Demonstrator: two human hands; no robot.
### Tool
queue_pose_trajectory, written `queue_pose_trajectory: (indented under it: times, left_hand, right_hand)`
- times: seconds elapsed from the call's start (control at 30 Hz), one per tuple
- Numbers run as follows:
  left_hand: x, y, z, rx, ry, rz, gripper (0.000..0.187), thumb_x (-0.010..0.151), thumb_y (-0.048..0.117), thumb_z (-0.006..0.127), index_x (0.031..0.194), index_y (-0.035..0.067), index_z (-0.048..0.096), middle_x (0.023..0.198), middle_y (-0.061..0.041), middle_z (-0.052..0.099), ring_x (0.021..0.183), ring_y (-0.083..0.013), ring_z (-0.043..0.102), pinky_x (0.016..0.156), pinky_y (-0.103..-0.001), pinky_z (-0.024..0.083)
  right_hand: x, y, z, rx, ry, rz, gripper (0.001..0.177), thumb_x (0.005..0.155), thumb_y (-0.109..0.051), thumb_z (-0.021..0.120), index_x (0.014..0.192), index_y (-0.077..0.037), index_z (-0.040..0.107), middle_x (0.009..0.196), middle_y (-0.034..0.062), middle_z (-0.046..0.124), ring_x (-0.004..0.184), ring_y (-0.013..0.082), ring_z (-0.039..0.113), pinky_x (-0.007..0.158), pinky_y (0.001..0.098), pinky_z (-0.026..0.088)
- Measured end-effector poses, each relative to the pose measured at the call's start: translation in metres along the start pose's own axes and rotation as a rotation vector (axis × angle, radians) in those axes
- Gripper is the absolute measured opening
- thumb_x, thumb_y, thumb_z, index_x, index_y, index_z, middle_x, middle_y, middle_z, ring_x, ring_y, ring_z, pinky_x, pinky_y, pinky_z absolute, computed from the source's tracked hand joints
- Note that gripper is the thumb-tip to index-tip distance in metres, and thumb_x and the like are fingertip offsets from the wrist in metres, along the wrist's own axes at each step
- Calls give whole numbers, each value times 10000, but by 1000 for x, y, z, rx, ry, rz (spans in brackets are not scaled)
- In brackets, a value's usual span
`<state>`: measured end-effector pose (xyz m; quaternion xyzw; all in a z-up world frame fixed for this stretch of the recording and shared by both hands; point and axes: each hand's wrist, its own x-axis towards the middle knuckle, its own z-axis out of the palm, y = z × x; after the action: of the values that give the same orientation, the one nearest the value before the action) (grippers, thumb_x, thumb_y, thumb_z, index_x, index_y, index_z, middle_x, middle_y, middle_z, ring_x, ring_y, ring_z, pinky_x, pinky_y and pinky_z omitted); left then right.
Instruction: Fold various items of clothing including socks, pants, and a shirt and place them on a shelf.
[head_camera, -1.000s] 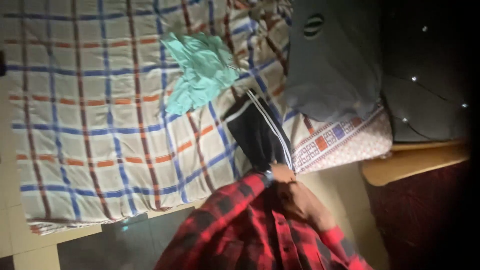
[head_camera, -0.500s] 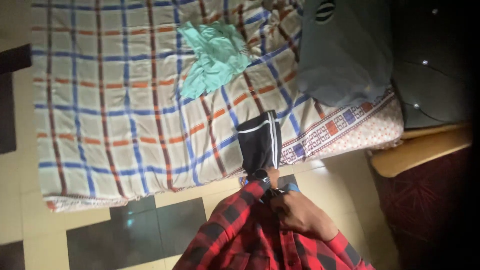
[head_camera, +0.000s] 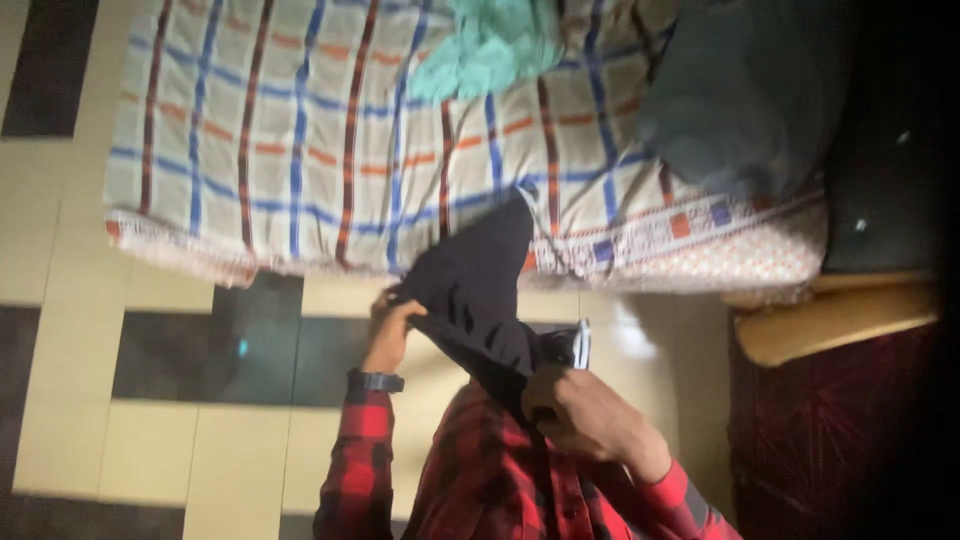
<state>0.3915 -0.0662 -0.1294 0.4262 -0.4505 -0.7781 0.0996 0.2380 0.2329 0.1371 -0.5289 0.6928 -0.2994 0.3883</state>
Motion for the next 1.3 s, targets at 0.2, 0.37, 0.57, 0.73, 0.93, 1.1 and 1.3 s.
queue_pose_trajectory:
  times: [0.2, 0.37, 0.57, 0.73, 0.93, 1.1, 1.3]
  left_hand:
    - [-161, 53, 14, -370, 225, 250, 635, 686, -103, 708, 1260, 91, 519, 1137, -54, 670, 1029, -192, 691, 878, -344, 590]
    - [-233, 53, -5, -103, 64, 513, 608, 875, -48, 753, 1315, 173, 396, 1171, -126, 630, 1084, -213, 613, 940, -358, 512]
    - [-284, 79, -4, 87, 4, 360, 445, 861, -61, 777, 1253, 57, 603, 941, -75, 666, 832, -136, 673, 699, -273, 530]
    - [-285, 79, -18, 142, 28, 551, 511, 793, -70, 786, 1245, 69, 594, 984, -19, 689, 829, -71, 677, 696, -209, 562]
    - [-296, 59, -61, 333, 374, 549, 333, 881, -83, 698, 1184, 56, 696, 877, -52, 691, 692, -58, 570, 580, -210, 436]
    - [-299, 59, -80, 316, 362, 531, 303, 933, -69, 620, 1201, 52, 694, 901, -38, 675, 720, -53, 562, 608, -205, 449]
    - [-281, 35, -78, -236, 364, 622, 465, 889, 39, 658, 1302, 167, 487, 996, -60, 701, 784, -81, 620, 607, -215, 537]
  right_hand:
    - [-52, 17, 34, 68, 19, -114, 231, 685, -59, 762, 914, -39, 740, 909, 152, 729, 869, 356, 693, 780, 420, 550]
    - [-76, -3, 37, 36, 309, 125, 221, 770, 1, 762, 979, -62, 798, 926, 127, 765, 793, 270, 736, 698, 364, 574]
    - [-73, -30, 33, -90, 467, 30, 264, 701, -50, 851, 954, -34, 776, 867, 114, 755, 756, 252, 720, 647, 353, 561]
    - [-63, -19, 55, -114, 509, -22, 192, 758, -17, 811, 943, -26, 759, 910, 115, 755, 811, 250, 729, 697, 349, 575]
    - [-50, -28, 77, -71, 499, 70, 229, 746, 30, 778, 964, -38, 762, 1004, 95, 776, 856, 203, 762, 694, 313, 603]
    - [-36, -64, 92, -58, 642, -3, 346, 728, 106, 703, 1045, -23, 745, 1019, 108, 748, 923, 208, 754, 792, 312, 600]
    - [-38, -57, 120, -125, 713, 2, 413, 721, 134, 696, 1093, -29, 771, 1069, 127, 764, 947, 207, 746, 812, 309, 594]
